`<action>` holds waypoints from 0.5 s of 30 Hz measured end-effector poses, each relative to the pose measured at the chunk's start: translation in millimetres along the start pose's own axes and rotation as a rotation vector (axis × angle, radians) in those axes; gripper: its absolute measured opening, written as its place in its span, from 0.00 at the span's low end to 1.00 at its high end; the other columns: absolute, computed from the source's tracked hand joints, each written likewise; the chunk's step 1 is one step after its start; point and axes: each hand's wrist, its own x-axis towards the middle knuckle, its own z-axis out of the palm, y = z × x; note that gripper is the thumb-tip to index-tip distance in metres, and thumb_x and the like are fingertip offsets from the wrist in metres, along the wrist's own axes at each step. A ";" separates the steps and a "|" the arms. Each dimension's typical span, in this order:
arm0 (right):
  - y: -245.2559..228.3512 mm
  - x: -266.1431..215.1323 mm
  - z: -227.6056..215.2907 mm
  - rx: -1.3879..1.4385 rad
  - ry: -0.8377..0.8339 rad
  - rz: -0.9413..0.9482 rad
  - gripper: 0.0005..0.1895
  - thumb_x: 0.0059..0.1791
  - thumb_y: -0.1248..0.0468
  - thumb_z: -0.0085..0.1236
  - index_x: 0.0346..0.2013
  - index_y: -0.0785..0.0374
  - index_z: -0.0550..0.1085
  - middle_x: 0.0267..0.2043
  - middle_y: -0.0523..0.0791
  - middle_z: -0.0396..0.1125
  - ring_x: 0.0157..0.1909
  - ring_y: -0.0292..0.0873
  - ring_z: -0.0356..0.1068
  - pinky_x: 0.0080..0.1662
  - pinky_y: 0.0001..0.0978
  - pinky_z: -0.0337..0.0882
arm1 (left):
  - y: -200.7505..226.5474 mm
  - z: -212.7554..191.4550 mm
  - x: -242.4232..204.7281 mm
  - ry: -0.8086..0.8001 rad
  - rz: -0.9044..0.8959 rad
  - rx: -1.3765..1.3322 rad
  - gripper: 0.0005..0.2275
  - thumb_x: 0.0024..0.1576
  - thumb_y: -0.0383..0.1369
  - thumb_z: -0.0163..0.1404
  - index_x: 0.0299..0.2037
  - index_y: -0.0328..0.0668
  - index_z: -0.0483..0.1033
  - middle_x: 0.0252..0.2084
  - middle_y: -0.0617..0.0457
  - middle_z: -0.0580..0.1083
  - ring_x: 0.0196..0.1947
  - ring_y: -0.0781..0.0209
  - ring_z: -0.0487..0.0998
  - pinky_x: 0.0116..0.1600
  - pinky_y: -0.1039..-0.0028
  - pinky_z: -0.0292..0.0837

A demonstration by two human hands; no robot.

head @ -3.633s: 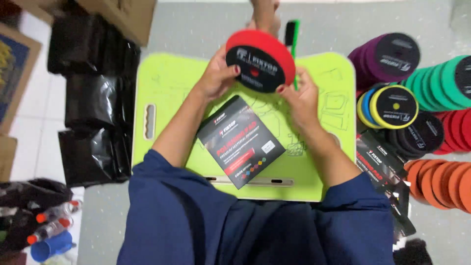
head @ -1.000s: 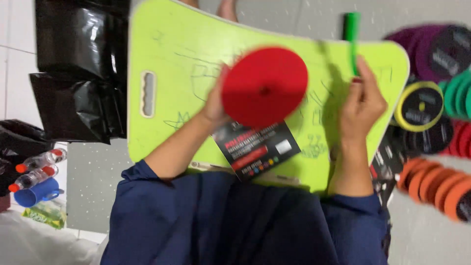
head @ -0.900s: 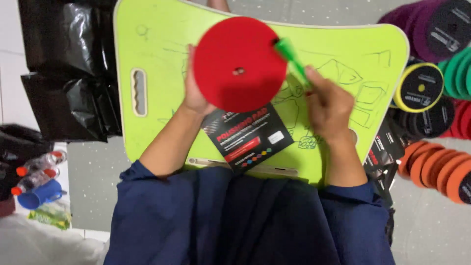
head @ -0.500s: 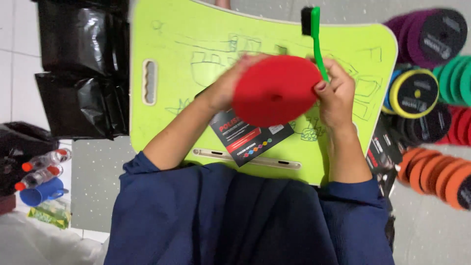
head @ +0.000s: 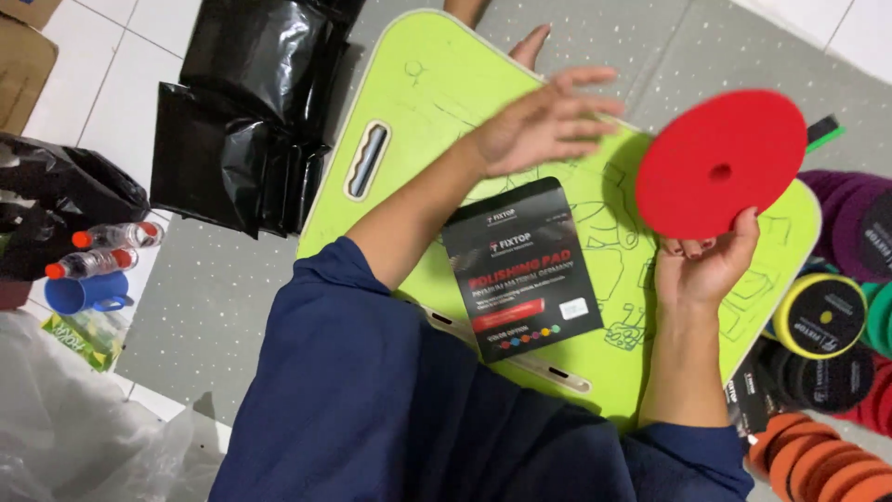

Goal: The person cleans a red polishing pad with a green brush, then places it into a black plastic bag along with a product card. They seal the bag and repeat the process with another pad.

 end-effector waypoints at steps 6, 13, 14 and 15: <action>32.4 3.9 -21.6 -0.388 0.137 0.054 0.06 0.59 0.52 0.45 0.40 0.43 0.60 0.21 0.32 0.35 0.16 0.28 0.36 0.24 0.19 0.45 | -60.0 -19.1 -1.2 -0.171 -0.009 0.472 0.36 0.64 0.25 0.65 0.78 0.49 0.54 0.77 0.52 0.60 0.74 0.62 0.62 0.78 0.59 0.55; 4.5 2.8 -24.1 -0.895 0.174 -0.256 0.25 0.61 0.47 0.42 0.70 0.51 0.58 0.30 0.32 0.50 0.29 0.27 0.49 0.30 0.21 0.46 | -26.4 25.6 -4.1 0.198 -0.113 0.415 0.31 0.57 0.25 0.55 0.71 0.31 0.54 0.64 0.33 0.70 0.62 0.45 0.76 0.65 0.63 0.78; 2.3 -0.1 -27.3 -0.960 0.153 -0.422 0.20 0.61 0.60 0.42 0.69 0.55 0.62 0.36 0.37 0.56 0.30 0.30 0.50 0.31 0.22 0.50 | -29.7 22.0 -7.0 0.221 -0.093 0.491 0.34 0.57 0.24 0.57 0.73 0.36 0.51 0.67 0.36 0.69 0.63 0.47 0.75 0.67 0.64 0.76; 0.2 -3.1 -30.7 -1.025 0.128 -0.588 0.20 0.60 0.73 0.43 0.67 0.59 0.66 0.43 0.42 0.62 0.31 0.33 0.51 0.33 0.24 0.53 | -33.2 18.3 -10.1 0.242 -0.074 0.569 0.37 0.57 0.23 0.58 0.75 0.40 0.48 0.69 0.39 0.69 0.65 0.49 0.74 0.69 0.65 0.74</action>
